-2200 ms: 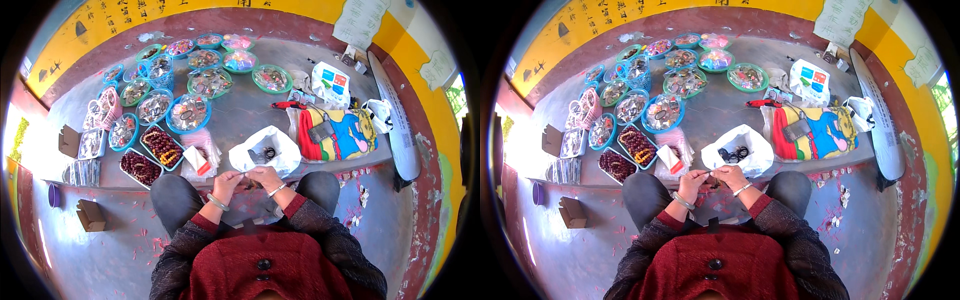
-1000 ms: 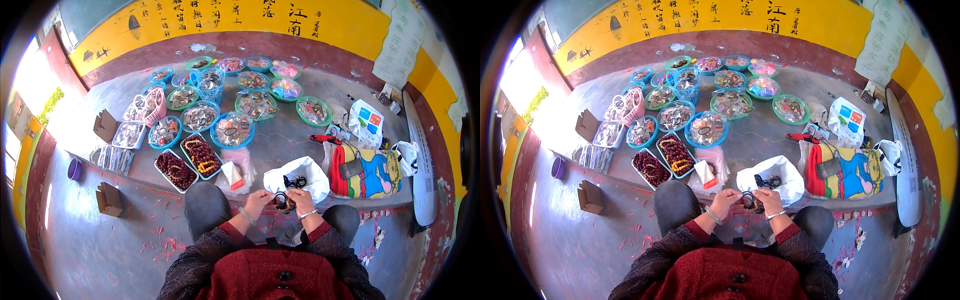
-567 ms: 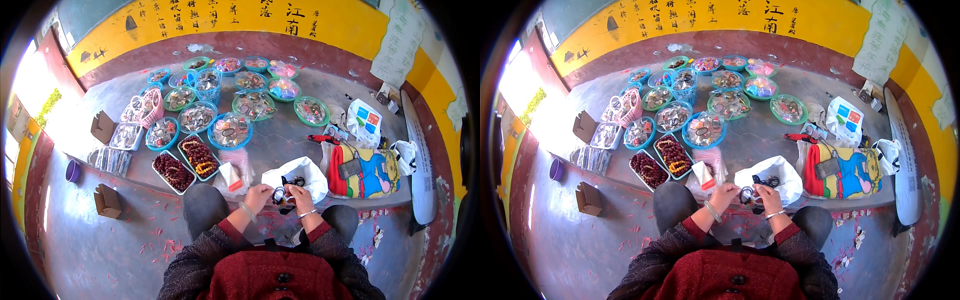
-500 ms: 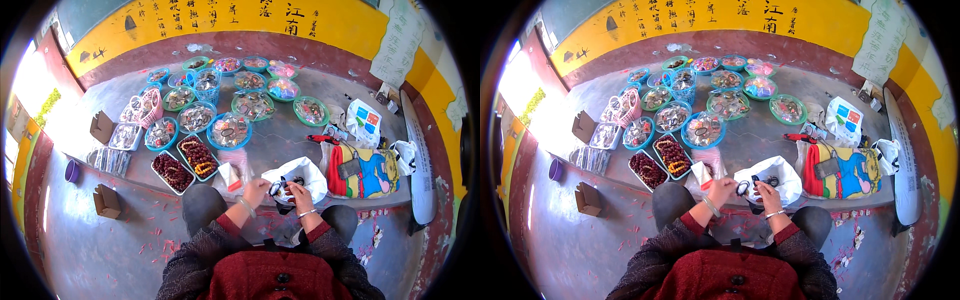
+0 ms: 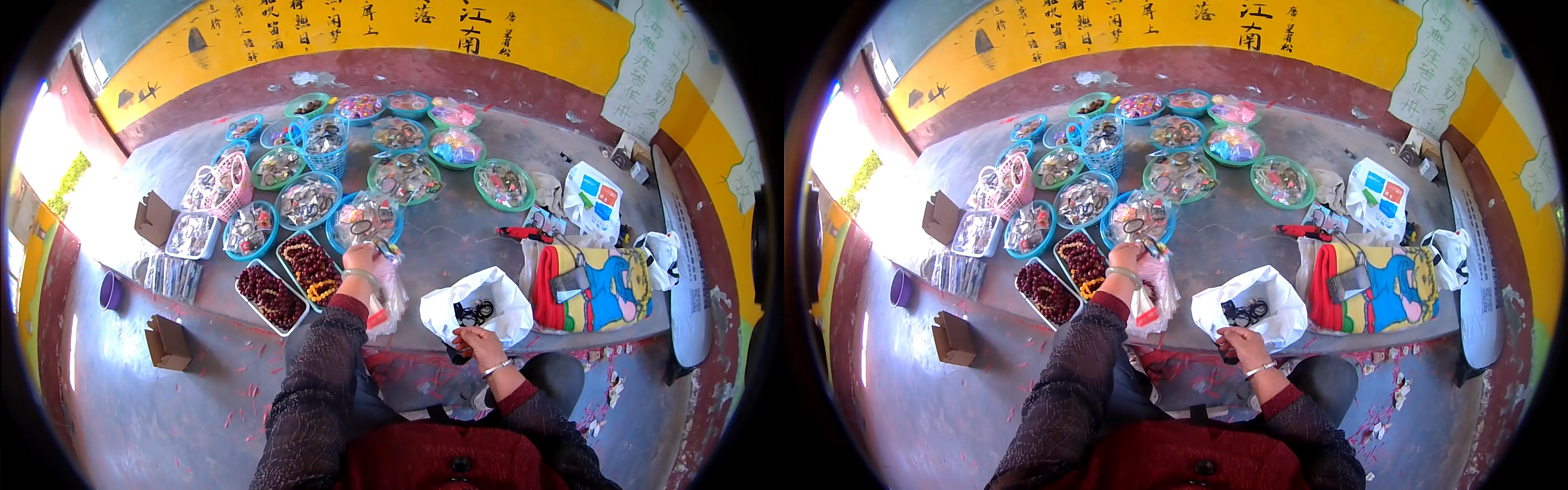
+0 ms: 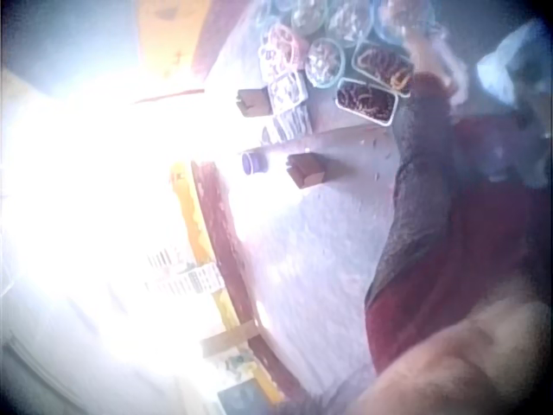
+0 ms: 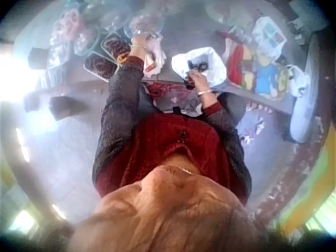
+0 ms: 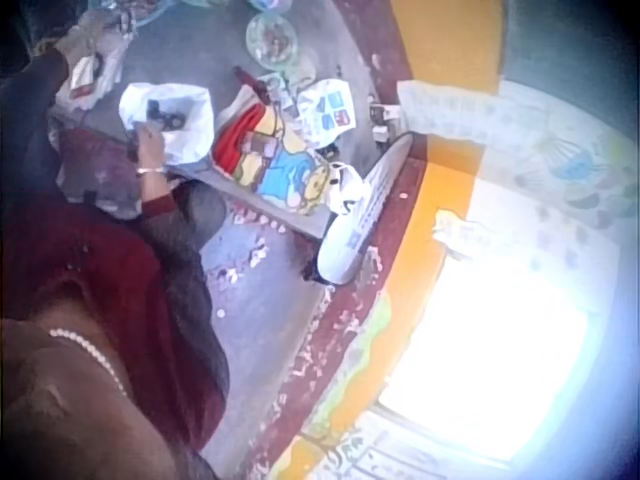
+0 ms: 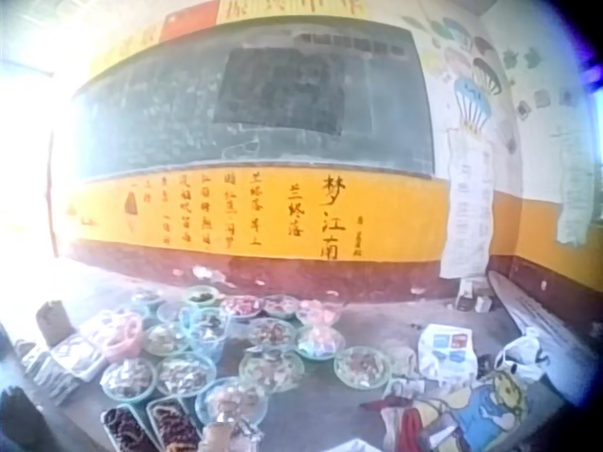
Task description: The person sits on the floor and sorts through small items, including beads and hair accessories, from a white bag. They handle the items by hand, picking them up and placing them into a cardboard box.
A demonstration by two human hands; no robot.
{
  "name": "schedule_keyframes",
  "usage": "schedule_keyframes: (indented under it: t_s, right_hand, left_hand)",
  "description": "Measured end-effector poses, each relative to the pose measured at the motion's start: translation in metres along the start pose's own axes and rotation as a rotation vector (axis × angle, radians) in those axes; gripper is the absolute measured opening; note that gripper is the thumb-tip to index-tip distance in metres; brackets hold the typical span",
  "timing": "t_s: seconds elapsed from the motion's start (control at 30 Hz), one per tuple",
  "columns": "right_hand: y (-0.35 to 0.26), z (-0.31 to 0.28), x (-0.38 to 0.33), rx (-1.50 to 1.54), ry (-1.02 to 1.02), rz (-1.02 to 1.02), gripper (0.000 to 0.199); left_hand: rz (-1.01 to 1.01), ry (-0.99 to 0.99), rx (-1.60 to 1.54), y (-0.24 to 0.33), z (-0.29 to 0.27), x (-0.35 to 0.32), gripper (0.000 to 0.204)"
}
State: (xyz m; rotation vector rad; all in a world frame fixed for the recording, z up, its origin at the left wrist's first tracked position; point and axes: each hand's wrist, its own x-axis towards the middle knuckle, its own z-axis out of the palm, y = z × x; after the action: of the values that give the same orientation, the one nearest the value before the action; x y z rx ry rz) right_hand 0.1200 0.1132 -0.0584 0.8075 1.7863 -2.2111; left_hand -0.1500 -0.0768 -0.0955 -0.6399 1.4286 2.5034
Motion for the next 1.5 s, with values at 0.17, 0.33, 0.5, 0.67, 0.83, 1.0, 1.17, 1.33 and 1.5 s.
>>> schedule_keyframes:
  t_s: [0.17,0.33,0.5,0.67,0.83,1.0,1.17,1.33,1.5]
  right_hand:
    - [0.004,-0.004,0.005,-0.019,0.002,0.027,0.022]
    - [0.008,0.005,0.009,-0.052,-0.087,0.097,0.022]
    - [0.009,0.006,0.008,-0.157,-0.161,0.107,0.023]
    - [0.013,0.002,0.008,-0.262,-0.191,0.098,0.022]
    - [0.022,0.0,0.009,-0.258,-0.199,0.091,0.024]
    - [0.032,0.002,0.005,-0.421,-0.186,0.062,0.022]
    - [0.049,0.005,0.005,-0.556,-0.28,0.022,0.023]
    - [0.053,0.008,0.006,-0.657,-0.324,0.028,0.024]
    - [0.063,0.01,0.004,-0.686,-0.363,0.012,0.023]
  left_hand:
    - [0.103,0.07,-0.261,0.004,0.013,0.052,0.012]
    - [-0.067,-0.256,-0.476,-0.034,-0.06,0.094,0.009]
    - [-0.154,-0.098,-0.139,-0.031,-0.03,0.045,0.008]
    - [-0.146,-0.09,0.033,-0.043,-0.003,-0.009,0.01]
    - [-0.06,-0.487,0.203,-0.092,-0.027,-0.05,0.015]
    - [-0.137,-0.457,0.485,-0.084,-0.013,-0.139,0.019]
    - [-0.075,-0.49,0.458,-0.046,-0.006,-0.176,0.024]
    - [0.019,-0.454,0.316,0.021,-0.016,-0.197,0.028]
    - [0.195,-0.349,0.245,0.066,-0.055,-0.193,0.028]
